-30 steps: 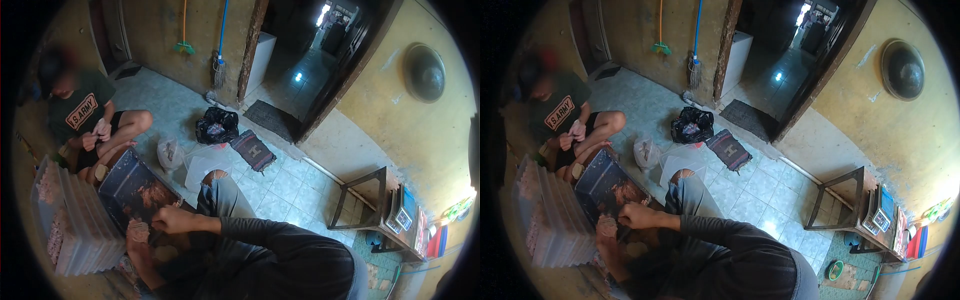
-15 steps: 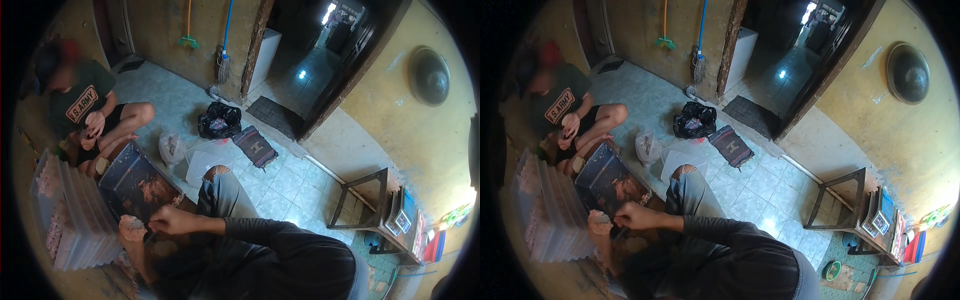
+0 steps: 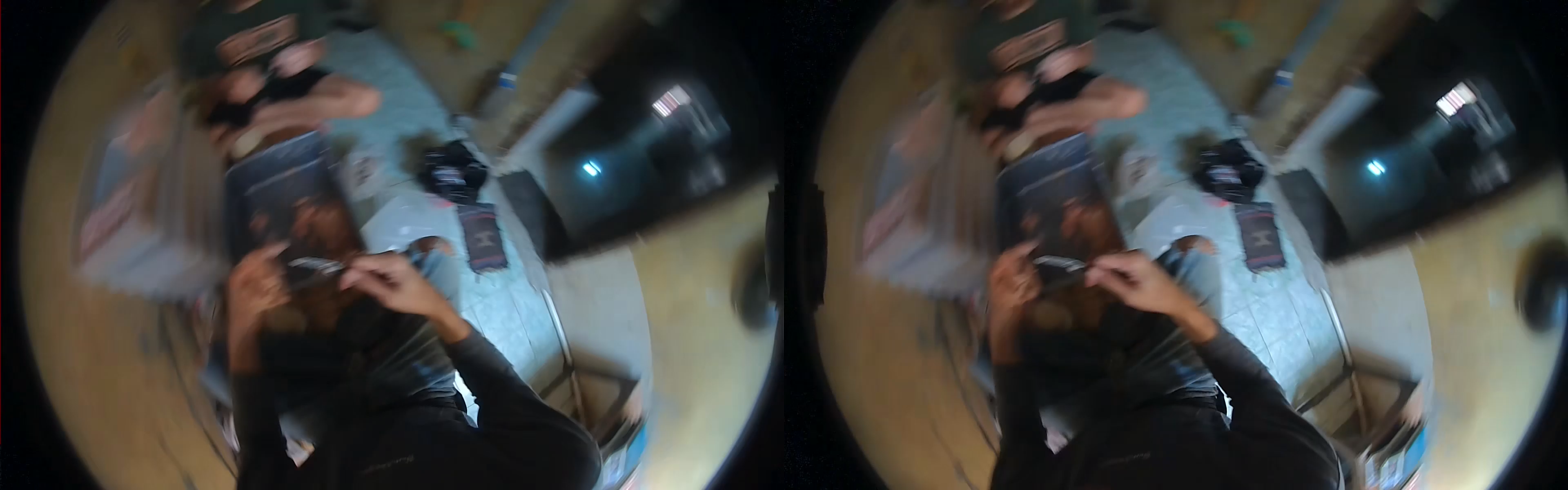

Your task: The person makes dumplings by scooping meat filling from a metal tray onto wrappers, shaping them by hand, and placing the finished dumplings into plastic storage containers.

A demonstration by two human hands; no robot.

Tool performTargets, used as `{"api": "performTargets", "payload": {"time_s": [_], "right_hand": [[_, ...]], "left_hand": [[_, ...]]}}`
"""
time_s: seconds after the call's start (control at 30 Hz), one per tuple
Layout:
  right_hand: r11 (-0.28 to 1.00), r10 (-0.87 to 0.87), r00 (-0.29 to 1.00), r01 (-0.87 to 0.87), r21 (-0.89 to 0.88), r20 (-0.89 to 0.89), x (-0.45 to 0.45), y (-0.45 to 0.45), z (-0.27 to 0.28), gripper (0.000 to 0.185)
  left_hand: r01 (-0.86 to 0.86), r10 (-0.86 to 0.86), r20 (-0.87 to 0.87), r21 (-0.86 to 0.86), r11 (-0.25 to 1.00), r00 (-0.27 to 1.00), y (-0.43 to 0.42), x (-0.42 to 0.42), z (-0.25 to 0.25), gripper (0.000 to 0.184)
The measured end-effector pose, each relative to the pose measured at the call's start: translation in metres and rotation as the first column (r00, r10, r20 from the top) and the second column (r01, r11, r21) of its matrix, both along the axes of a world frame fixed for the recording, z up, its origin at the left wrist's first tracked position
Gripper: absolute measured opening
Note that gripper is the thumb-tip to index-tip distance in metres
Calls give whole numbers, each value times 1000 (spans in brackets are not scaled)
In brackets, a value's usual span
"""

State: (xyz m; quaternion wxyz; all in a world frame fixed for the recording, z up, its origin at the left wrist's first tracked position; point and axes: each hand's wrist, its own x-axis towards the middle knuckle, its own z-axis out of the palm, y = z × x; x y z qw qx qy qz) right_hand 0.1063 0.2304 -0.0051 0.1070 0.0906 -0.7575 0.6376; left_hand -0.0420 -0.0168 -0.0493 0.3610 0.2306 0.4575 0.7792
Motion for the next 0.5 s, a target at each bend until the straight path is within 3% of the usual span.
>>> {"api": "performTargets", "payload": {"time_s": [0.03,0.1,0.13,0.17,0.23,0.3,0.33,0.37,0.43,0.47,0.5], "right_hand": [[999,27,1000,-27,24,10,-1,0,-8,14],[984,71,984,-43,-172,161,0,-15,-29,13],[988,96,984,-76,-135,151,-1,-18,-30,13],[992,100,987,-89,-88,129,-4,-18,-30,13],[998,65,991,-65,-11,117,-6,-18,-27,14],[961,-101,995,96,260,8,-7,-14,-17,13],[991,-120,990,115,69,75,-4,-16,-21,11],[992,-112,991,108,68,68,0,-20,-22,11],[999,-15,996,12,43,86,8,-28,-26,12],[1000,9,999,-10,20,41,7,-36,-40,10],[1000,10,999,-11,22,48,6,-43,-39,10]], "left_hand": [[56,-57,-34,-25,998,998,10,10,22,54],[74,-123,-400,-136,988,908,26,19,52,56],[46,-143,-590,-176,983,795,29,21,63,57],[30,-152,-650,-195,980,745,31,21,69,59],[11,-174,-440,-348,937,881,25,23,75,47],[-86,-91,-499,-322,943,862,15,16,43,43],[-180,-10,-549,-290,940,836,11,14,31,41],[-189,-4,-555,-289,938,832,8,13,22,41],[-250,167,-468,-120,961,868,7,18,16,45],[-211,192,-276,-41,977,942,16,27,15,50],[-212,194,-269,-41,976,943,23,37,23,50]]}}
